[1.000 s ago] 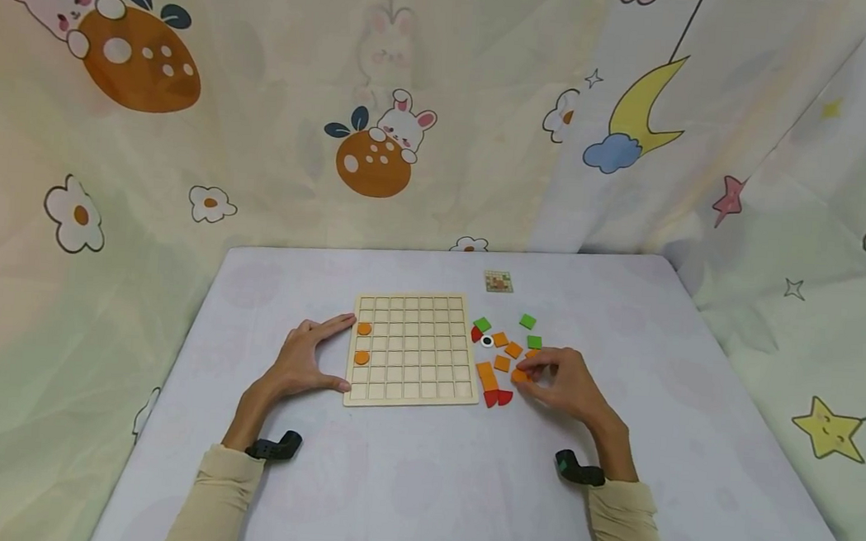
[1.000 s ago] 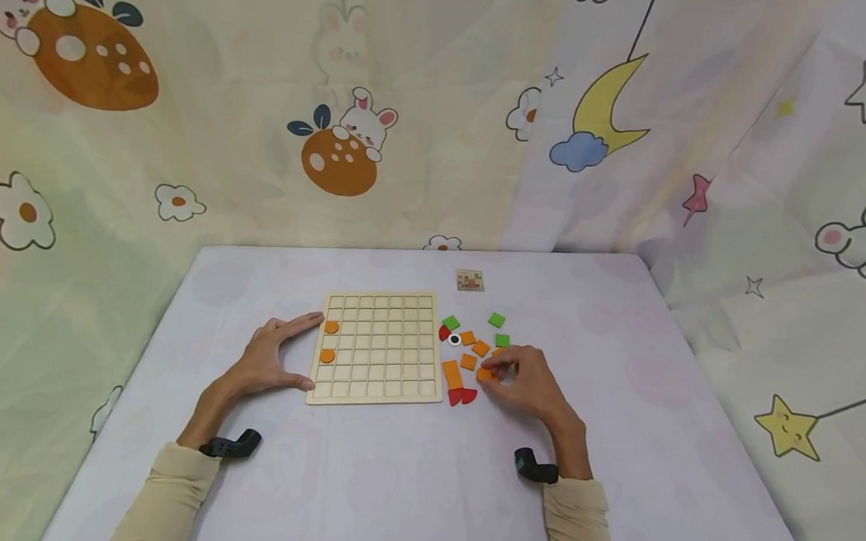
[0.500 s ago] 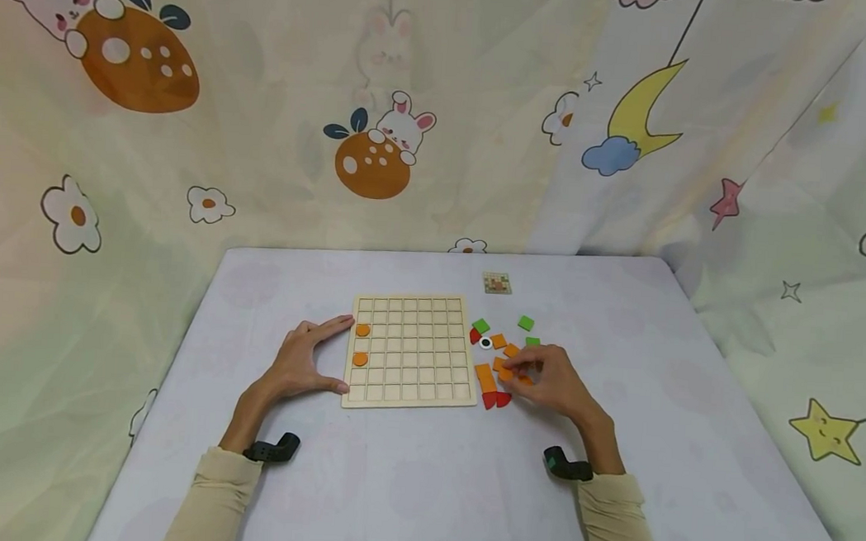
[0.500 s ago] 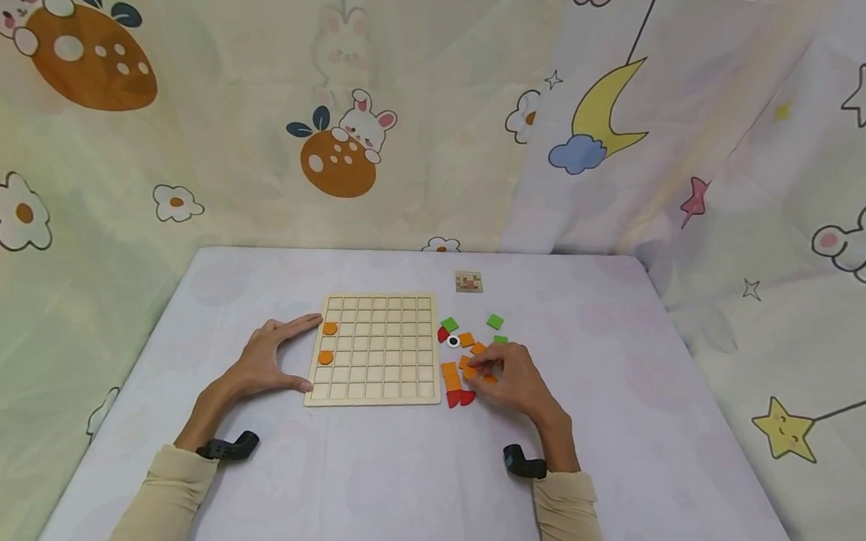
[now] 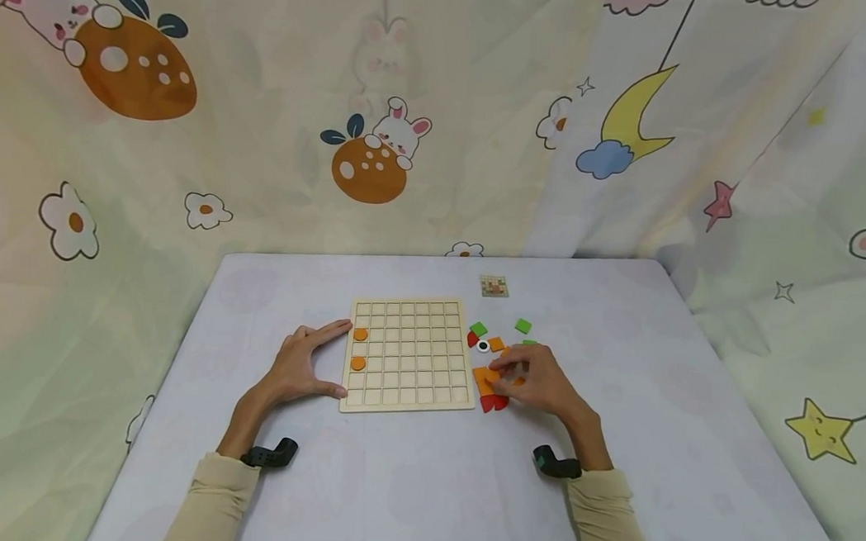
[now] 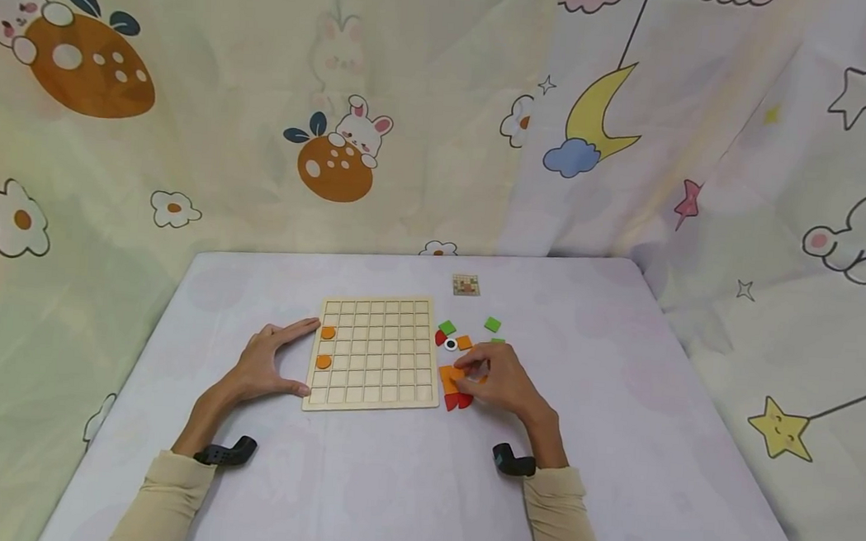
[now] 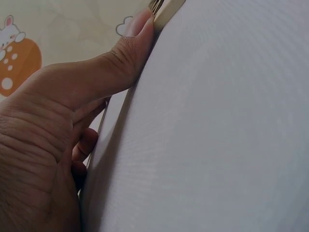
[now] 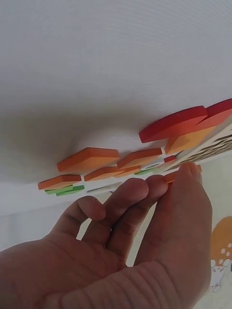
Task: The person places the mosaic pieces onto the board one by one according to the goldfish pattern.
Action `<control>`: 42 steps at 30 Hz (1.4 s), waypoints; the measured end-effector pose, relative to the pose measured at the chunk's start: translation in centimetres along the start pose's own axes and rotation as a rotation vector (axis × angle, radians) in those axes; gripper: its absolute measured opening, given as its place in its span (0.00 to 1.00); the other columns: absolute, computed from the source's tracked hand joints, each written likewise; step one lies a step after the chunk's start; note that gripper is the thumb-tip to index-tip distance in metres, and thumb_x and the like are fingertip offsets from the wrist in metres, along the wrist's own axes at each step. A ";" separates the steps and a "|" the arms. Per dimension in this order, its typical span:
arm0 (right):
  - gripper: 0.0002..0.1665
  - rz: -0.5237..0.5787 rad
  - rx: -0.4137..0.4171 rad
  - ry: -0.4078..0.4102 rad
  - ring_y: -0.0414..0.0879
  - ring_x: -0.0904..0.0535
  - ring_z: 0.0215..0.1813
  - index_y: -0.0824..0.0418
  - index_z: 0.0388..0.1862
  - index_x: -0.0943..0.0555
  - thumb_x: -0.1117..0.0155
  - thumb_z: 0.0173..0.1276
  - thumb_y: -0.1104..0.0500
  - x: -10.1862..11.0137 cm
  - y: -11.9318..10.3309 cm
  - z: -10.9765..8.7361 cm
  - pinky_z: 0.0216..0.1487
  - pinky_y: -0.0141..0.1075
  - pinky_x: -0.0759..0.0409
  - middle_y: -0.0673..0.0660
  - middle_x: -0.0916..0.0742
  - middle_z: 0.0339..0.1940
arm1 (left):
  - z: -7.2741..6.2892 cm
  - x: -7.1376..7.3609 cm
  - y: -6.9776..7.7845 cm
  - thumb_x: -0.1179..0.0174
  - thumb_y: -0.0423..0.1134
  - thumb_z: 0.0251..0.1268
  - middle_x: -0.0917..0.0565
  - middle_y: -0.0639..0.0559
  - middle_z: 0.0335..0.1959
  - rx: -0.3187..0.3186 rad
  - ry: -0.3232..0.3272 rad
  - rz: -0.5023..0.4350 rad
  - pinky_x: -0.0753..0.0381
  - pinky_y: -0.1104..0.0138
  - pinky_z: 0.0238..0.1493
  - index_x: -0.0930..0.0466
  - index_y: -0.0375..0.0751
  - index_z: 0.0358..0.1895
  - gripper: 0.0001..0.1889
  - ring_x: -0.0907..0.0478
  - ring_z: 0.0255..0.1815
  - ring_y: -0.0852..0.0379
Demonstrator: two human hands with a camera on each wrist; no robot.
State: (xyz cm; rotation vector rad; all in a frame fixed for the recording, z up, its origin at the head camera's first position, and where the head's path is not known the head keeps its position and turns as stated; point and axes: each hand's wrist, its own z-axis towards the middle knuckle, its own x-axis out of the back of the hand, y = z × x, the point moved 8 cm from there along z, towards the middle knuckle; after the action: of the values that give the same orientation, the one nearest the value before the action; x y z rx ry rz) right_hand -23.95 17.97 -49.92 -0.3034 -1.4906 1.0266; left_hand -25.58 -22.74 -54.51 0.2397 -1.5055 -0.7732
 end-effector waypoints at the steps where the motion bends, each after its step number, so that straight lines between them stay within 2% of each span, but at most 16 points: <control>1: 0.13 0.000 0.004 -0.003 0.48 0.16 0.41 0.57 0.44 0.05 0.16 0.59 0.64 -0.1 -0.1 0.1 0.46 0.36 0.23 0.49 0.06 0.41 | 0.0 0.0 0.0 0.09 0.64 0.31 0.29 0.53 0.86 0.001 0.001 0.000 0.35 0.53 0.57 0.32 0.57 0.85 0.67 0.30 0.55 0.50; 6: 0.13 0.025 0.028 -0.011 0.49 0.17 0.40 0.58 0.44 0.06 0.17 0.60 0.66 -0.4 -0.6 0.4 0.45 0.37 0.22 0.49 0.06 0.38 | -0.1 0.0 -0.1 0.09 0.64 0.32 0.29 0.53 0.86 0.001 0.004 0.002 0.35 0.52 0.57 0.32 0.57 0.85 0.67 0.30 0.55 0.51; 15: 0.12 0.071 0.015 -0.045 0.43 0.19 0.38 0.59 0.44 0.06 0.20 0.60 0.67 -1.2 -1.3 1.3 0.46 0.34 0.23 0.50 0.07 0.35 | -0.3 0.0 -0.3 0.10 0.66 0.32 0.29 0.53 0.86 0.004 0.010 0.004 0.36 0.53 0.56 0.32 0.58 0.85 0.67 0.30 0.55 0.51; 21: 0.12 0.073 0.038 -0.047 0.44 0.20 0.39 0.60 0.44 0.06 0.18 0.60 0.66 -1.7 -1.6 1.7 0.44 0.34 0.23 0.53 0.06 0.37 | -0.3 0.2 -0.3 0.10 0.65 0.33 0.29 0.52 0.86 0.002 0.014 0.006 0.36 0.53 0.56 0.32 0.58 0.85 0.67 0.30 0.54 0.51; 26: 0.13 0.052 0.030 -0.055 0.43 0.22 0.42 0.57 0.45 0.05 0.16 0.60 0.64 -2.1 -1.8 2.0 0.47 0.34 0.23 0.51 0.06 0.41 | -0.4 0.2 -0.3 0.10 0.65 0.33 0.29 0.53 0.86 0.006 0.016 0.007 0.35 0.52 0.57 0.32 0.58 0.85 0.66 0.30 0.55 0.51; 33: 0.14 0.065 0.036 -0.074 0.44 0.19 0.46 0.56 0.45 0.05 0.15 0.59 0.64 -2.8 -2.0 2.2 0.52 0.34 0.19 0.48 0.07 0.41 | -0.4 0.3 -0.1 0.10 0.65 0.33 0.29 0.53 0.86 0.005 0.018 -0.001 0.35 0.52 0.57 0.31 0.57 0.85 0.66 0.31 0.55 0.51; 42: 0.12 0.049 0.116 -0.073 0.49 0.19 0.40 0.55 0.43 0.05 0.16 0.60 0.64 -3.3 -2.5 2.4 0.42 0.39 0.21 0.47 0.05 0.40 | -0.1 0.0 -0.1 0.10 0.66 0.33 0.29 0.54 0.86 0.005 0.006 -0.005 0.35 0.52 0.58 0.32 0.58 0.85 0.66 0.30 0.56 0.51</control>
State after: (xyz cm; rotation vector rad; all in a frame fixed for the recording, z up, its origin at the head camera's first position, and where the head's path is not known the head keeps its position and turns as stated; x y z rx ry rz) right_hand -24.46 13.20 -50.03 -0.2227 -1.4888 1.1689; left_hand -25.52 -22.88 -54.55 0.2493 -1.5018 -0.7723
